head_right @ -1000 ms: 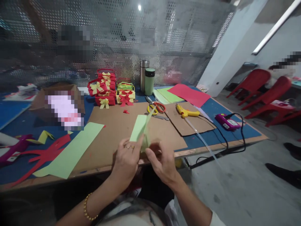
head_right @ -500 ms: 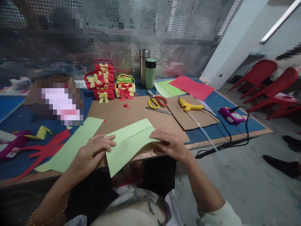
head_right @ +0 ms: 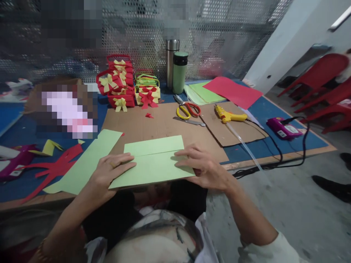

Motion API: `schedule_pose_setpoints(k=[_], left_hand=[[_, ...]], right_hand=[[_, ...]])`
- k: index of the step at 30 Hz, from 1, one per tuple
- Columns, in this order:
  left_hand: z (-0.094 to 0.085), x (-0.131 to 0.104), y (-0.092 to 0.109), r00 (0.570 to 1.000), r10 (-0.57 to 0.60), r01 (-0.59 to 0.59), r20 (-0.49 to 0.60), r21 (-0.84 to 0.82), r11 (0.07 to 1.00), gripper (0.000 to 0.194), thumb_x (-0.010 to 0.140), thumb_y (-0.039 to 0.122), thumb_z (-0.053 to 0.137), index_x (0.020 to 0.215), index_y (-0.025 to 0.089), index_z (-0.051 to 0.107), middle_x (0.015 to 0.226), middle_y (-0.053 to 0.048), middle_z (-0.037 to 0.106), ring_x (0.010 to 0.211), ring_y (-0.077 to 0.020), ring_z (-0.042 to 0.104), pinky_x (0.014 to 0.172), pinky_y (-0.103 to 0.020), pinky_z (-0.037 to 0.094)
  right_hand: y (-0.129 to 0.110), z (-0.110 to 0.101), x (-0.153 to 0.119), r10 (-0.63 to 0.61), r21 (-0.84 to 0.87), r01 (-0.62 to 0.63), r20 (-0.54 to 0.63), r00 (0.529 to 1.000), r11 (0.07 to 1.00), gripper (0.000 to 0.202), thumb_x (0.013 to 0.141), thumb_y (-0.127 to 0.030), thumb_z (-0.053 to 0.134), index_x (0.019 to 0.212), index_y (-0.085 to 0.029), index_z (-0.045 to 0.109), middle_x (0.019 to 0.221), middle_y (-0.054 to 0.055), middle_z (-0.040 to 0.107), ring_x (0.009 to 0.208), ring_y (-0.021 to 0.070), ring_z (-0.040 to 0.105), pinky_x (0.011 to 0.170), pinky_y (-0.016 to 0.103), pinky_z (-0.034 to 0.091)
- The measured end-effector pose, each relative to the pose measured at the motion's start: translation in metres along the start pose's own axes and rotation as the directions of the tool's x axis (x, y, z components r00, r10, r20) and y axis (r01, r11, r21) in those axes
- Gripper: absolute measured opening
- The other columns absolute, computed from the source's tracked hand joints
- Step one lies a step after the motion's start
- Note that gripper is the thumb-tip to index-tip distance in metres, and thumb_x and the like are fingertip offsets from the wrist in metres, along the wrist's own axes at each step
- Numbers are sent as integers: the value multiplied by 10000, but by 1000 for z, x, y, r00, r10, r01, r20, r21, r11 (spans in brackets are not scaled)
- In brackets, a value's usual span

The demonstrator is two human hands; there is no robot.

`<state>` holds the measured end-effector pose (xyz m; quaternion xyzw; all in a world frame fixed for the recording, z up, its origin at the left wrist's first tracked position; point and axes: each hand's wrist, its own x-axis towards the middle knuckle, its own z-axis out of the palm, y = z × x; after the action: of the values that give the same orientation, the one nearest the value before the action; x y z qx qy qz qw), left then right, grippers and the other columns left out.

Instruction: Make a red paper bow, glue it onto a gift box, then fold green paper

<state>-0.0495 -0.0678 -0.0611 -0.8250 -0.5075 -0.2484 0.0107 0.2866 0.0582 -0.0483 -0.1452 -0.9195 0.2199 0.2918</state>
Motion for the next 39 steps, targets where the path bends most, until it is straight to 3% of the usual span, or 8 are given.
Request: schedule_pose_setpoints(k=[6, 11, 15, 20, 25, 32, 36, 39], left_hand=[[-6, 1, 5, 997, -56, 56, 47, -8, 998, 462, 903, 39, 488, 1291, 225, 656, 1359, -121, 680, 1325, -270, 593, 1083, -478, 463], [0, -6, 10, 997, -54, 54, -63, 7, 998, 497, 851, 49, 553, 1296, 247, 649, 1345, -121, 685, 1345, -320, 570, 1073, -528, 462], [-1, -4, 9, 992, -104, 101, -67, -48, 994, 383, 913, 74, 517, 1196, 264, 690, 1230, -81, 740, 1200, -262, 662, 1023, -466, 485], [-5, 4, 13, 967, -237, 226, -99, -112, 968, 194, 982, 176, 539, 1030, 258, 709, 1109, -36, 780, 1103, -220, 703, 1006, -420, 478], [-2, 5, 19, 934, -349, 343, -70, -84, 936, 146, 982, 248, 555, 954, 249, 699, 1104, -24, 773, 1089, -225, 704, 1015, -414, 469], [11, 17, 24, 874, -402, 413, -274, -19, 910, 112, 987, 261, 569, 935, 237, 665, 951, -22, 765, 932, -221, 708, 923, -397, 502], [16, 21, 24, 866, -410, 444, -286, 62, 894, 67, 962, 288, 621, 917, 247, 648, 900, -10, 740, 889, -224, 685, 901, -404, 490], [16, 24, 24, 860, -424, 465, -283, 98, 880, 85, 957, 295, 623, 884, 252, 620, 856, -11, 711, 863, -231, 658, 874, -408, 474]], right_hand=[[18, 4, 1, 46, -29, -43, 106, 993, 999, 404, 955, -248, 622, 1358, -240, 653, 1386, 135, 664, 1282, 276, 602, 1059, 500, 481], [19, 7, 1, 38, -43, -34, 97, 995, 998, 432, 943, -190, 575, 1368, -234, 642, 1387, 123, 673, 1258, 283, 603, 1042, 524, 476], [17, 6, 2, 84, -26, -82, 86, 993, 996, 366, 969, -223, 568, 1316, -256, 681, 1377, 101, 686, 1221, 281, 619, 1050, 542, 465], [15, 9, 2, 157, 44, -156, -33, 987, 987, 286, 1043, -329, 504, 1156, -265, 758, 1256, 80, 754, 1174, 256, 675, 1102, 553, 452], [12, 15, 5, 272, 91, -261, -150, 950, 961, 266, 1035, -316, 511, 1045, -256, 770, 1088, 53, 807, 1054, 235, 752, 1124, 538, 477], [8, 24, 11, 253, -14, -265, -249, 935, 964, 187, 1003, -252, 573, 935, -252, 747, 962, 30, 816, 956, 218, 766, 1051, 493, 520], [6, 24, 14, 245, -91, -273, -241, 939, 958, 169, 1005, -252, 571, 922, -239, 717, 953, 57, 793, 916, 218, 731, 903, 420, 541], [3, 25, 16, 240, -193, -288, -237, 941, 938, 187, 1020, -214, 531, 908, -224, 681, 920, 64, 750, 870, 207, 674, 811, 380, 485]])
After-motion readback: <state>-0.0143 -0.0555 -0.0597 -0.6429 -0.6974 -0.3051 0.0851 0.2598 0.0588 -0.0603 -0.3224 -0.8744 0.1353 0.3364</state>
